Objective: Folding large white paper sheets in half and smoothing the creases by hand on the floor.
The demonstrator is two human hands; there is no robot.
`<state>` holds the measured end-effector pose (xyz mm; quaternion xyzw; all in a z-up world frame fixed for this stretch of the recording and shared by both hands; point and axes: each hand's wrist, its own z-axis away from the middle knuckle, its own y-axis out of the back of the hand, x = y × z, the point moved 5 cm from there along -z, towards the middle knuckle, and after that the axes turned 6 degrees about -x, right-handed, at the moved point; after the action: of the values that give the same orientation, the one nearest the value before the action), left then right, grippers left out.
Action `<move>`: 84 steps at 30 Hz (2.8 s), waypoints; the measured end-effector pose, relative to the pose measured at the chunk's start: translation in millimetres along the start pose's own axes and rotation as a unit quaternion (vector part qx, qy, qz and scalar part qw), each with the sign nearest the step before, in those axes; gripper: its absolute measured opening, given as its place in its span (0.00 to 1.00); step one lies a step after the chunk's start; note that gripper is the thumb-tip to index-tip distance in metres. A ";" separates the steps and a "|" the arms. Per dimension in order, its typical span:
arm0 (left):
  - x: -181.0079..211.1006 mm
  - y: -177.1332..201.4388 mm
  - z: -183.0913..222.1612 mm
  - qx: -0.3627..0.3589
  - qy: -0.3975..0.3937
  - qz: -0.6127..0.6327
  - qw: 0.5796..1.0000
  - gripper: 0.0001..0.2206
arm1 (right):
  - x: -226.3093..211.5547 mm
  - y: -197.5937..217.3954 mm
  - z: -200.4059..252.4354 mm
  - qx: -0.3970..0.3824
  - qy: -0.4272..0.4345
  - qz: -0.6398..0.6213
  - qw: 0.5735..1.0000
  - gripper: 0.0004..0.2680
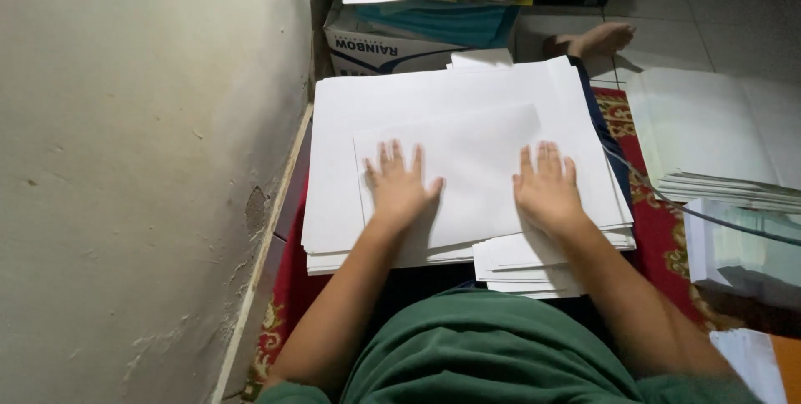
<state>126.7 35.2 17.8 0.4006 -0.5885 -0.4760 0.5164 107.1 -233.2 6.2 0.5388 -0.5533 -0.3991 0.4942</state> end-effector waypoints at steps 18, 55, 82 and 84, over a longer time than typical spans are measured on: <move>-24.1 15.6 -6.9 -0.063 0.089 0.024 0.994 0.30 | 3.6 -16.1 -89.2 -0.095 0.045 -0.130 0.986 0.30; 6.2 -39.4 -53.7 -0.017 -0.072 0.007 0.997 0.29 | -77.3 -70.5 -110.1 -0.092 0.196 -0.079 0.973 0.29; -0.2 -39.8 -53.1 0.019 -0.047 0.016 0.999 0.28 | -110.1 -45.2 -90.8 -0.010 0.240 -0.088 0.967 0.28; -0.9 -17.9 -39.1 0.056 -0.063 0.028 0.996 0.26 | -95.5 -29.8 -93.1 -0.079 0.223 -0.092 0.967 0.29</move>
<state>165.2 26.4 0.7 0.3815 -0.6565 -0.4525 0.4677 197.4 -133.2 -16.0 0.6218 -0.3436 -0.3554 0.6074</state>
